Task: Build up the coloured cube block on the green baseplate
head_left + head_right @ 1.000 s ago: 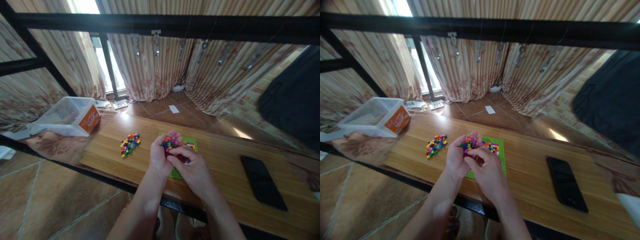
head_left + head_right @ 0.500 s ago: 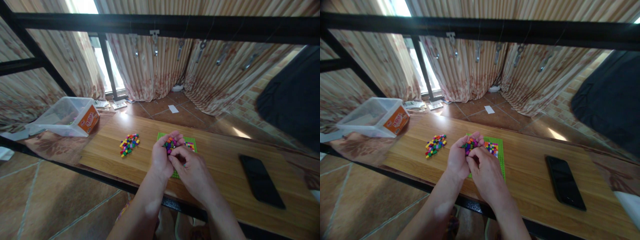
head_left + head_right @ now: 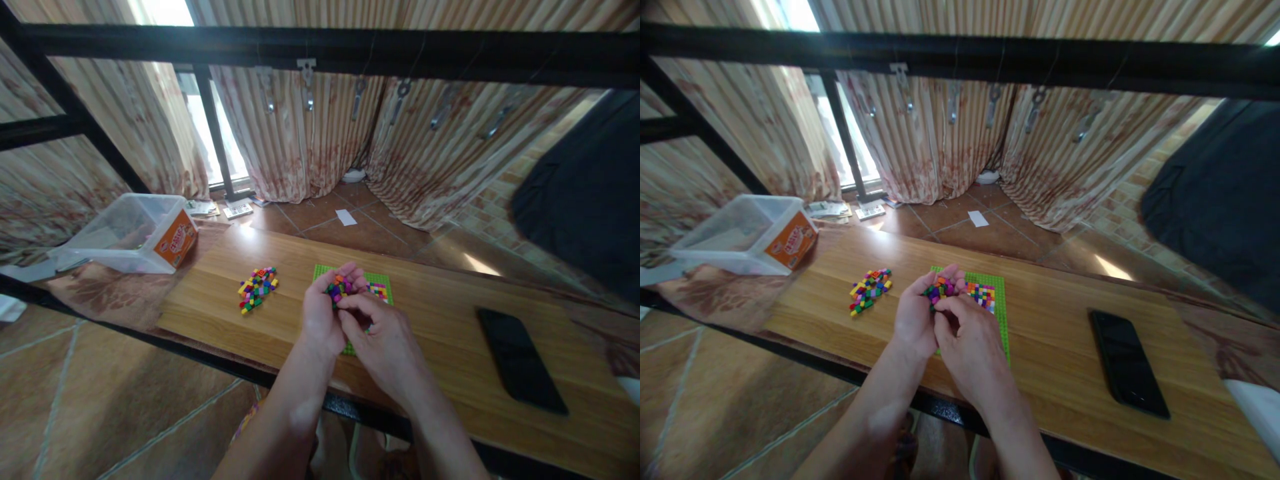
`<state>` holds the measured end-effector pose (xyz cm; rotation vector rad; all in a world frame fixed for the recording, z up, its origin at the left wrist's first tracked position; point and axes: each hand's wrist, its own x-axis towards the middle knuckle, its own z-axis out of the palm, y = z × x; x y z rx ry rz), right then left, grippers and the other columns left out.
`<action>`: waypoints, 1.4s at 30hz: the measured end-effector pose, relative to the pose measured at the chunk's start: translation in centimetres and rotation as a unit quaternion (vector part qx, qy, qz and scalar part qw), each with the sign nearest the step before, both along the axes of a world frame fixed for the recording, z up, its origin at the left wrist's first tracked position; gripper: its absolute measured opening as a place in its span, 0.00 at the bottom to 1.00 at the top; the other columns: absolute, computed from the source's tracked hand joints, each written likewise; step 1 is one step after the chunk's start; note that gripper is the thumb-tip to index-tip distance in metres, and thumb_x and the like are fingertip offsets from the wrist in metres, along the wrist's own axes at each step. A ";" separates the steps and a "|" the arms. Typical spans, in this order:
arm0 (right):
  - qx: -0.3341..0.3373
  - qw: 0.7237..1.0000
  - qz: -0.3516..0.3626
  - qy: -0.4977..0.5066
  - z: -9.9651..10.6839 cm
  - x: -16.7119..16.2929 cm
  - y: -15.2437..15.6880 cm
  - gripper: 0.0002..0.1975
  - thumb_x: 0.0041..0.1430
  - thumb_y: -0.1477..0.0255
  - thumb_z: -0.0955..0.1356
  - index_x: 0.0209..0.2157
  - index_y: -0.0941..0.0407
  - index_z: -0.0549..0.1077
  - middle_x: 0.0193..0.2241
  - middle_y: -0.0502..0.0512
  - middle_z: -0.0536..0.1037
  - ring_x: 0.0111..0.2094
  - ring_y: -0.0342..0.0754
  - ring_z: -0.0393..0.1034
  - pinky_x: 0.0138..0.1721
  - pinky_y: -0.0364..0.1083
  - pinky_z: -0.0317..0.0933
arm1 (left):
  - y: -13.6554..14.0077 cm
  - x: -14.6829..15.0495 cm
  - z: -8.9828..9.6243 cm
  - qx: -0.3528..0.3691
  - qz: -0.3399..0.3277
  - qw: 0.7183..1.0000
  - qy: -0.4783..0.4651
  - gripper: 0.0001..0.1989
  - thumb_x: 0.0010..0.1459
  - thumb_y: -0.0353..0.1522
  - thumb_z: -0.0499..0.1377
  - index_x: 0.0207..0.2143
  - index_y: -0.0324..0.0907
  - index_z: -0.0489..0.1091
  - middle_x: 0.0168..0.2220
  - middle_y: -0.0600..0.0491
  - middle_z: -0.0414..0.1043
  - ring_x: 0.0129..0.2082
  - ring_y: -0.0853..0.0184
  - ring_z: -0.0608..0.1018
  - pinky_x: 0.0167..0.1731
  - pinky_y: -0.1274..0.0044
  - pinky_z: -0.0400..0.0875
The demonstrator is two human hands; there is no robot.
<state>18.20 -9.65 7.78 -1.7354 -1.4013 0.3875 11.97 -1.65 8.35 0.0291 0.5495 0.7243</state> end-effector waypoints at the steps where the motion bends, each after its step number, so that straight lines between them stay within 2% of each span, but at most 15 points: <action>1: 0.005 1.000 0.005 -0.001 0.0 0.0 0.0 0.10 0.60 0.76 0.65 0.35 0.54 0.79 0.34 0.53 0.81 0.33 0.46 0.74 0.36 0.46 0.65 | 0.0 0.0 -0.1 -0.002 0.003 1.000 0.002 0.14 0.64 0.30 0.50 0.33 0.35 0.74 0.30 0.48 0.75 0.26 0.71 0.76 0.35 0.79 0.74; 5: 0.012 0.999 0.030 -0.003 0.0 0.2 -0.2 0.10 0.60 0.77 0.65 0.36 0.53 0.79 0.37 0.53 0.81 0.38 0.47 0.76 0.40 0.46 0.66 | 0.2 0.0 -0.2 -0.008 0.012 1.000 0.012 0.13 0.64 0.30 0.51 0.34 0.34 0.74 0.30 0.47 0.75 0.27 0.70 0.76 0.35 0.78 0.74; 11: -0.018 0.998 0.065 0.002 -0.2 0.9 -0.2 0.10 0.62 0.76 0.64 0.36 0.52 0.77 0.37 0.53 0.81 0.39 0.48 0.75 0.43 0.48 0.66 | 0.4 -0.3 -0.2 -0.017 0.028 0.999 0.032 0.13 0.63 0.30 0.51 0.34 0.34 0.74 0.29 0.48 0.75 0.26 0.71 0.76 0.34 0.78 0.74; 19: -0.067 0.994 0.077 0.027 0.2 1.4 -0.3 0.05 0.61 0.74 0.66 0.32 0.53 0.75 0.30 0.48 0.79 0.32 0.45 0.72 0.35 0.45 0.63 | 0.3 -0.3 -0.5 -0.007 0.005 0.999 0.043 0.14 0.63 0.30 0.51 0.32 0.34 0.74 0.28 0.48 0.74 0.24 0.72 0.75 0.30 0.80 0.73; 22: -0.061 0.995 0.070 0.035 0.1 1.3 -0.3 0.05 0.60 0.74 0.66 0.33 0.53 0.75 0.29 0.48 0.79 0.31 0.45 0.72 0.34 0.44 0.63 | 0.3 -0.3 -0.3 -0.009 0.010 0.999 0.040 0.13 0.63 0.30 0.51 0.31 0.34 0.74 0.27 0.48 0.74 0.24 0.72 0.74 0.28 0.81 0.72; 25: -0.032 0.996 0.064 0.048 -0.5 1.7 -0.3 0.07 0.61 0.72 0.66 0.36 0.52 0.78 0.32 0.50 0.81 0.34 0.46 0.75 0.38 0.45 0.66 | 0.4 -0.3 -0.3 -0.017 0.018 0.999 0.034 0.13 0.62 0.29 0.51 0.31 0.34 0.74 0.27 0.48 0.74 0.24 0.71 0.75 0.28 0.80 0.72; 28: -0.007 0.997 0.036 0.062 -1.3 2.7 -0.4 0.09 0.62 0.68 0.66 0.38 0.52 0.79 0.37 0.53 0.83 0.38 0.49 0.77 0.42 0.48 0.68 | 0.8 -0.5 -0.4 -0.020 0.045 0.998 0.034 0.12 0.62 0.29 0.52 0.33 0.33 0.74 0.27 0.47 0.74 0.25 0.70 0.76 0.27 0.80 0.73; 34: 0.002 0.994 -0.085 0.072 -2.7 5.1 -0.7 0.12 0.60 0.62 0.67 0.35 0.53 0.80 0.34 0.54 0.83 0.32 0.50 0.76 0.36 0.48 0.67 | 1.9 -1.4 -0.7 -0.033 0.114 0.992 0.041 0.11 0.62 0.27 0.52 0.37 0.33 0.74 0.27 0.48 0.74 0.26 0.70 0.77 0.29 0.80 0.75; 37: -0.002 0.995 -0.094 0.032 -3.3 5.3 -0.4 0.11 0.60 0.64 0.66 0.32 0.52 0.79 0.33 0.53 0.82 0.32 0.50 0.75 0.37 0.49 0.66 | 2.1 -1.6 -0.6 -0.033 0.123 0.991 0.044 0.12 0.63 0.28 0.51 0.35 0.33 0.74 0.26 0.48 0.74 0.25 0.71 0.77 0.28 0.81 0.74; 42: 0.032 0.994 -0.091 -0.057 -4.9 5.2 0.2 0.10 0.60 0.65 0.67 0.30 0.51 0.81 0.40 0.57 0.79 0.45 0.55 0.70 0.49 0.55 0.62 | 2.0 -1.6 -0.6 -0.035 0.123 0.991 0.042 0.12 0.63 0.28 0.51 0.35 0.33 0.74 0.26 0.48 0.74 0.25 0.71 0.77 0.28 0.81 0.74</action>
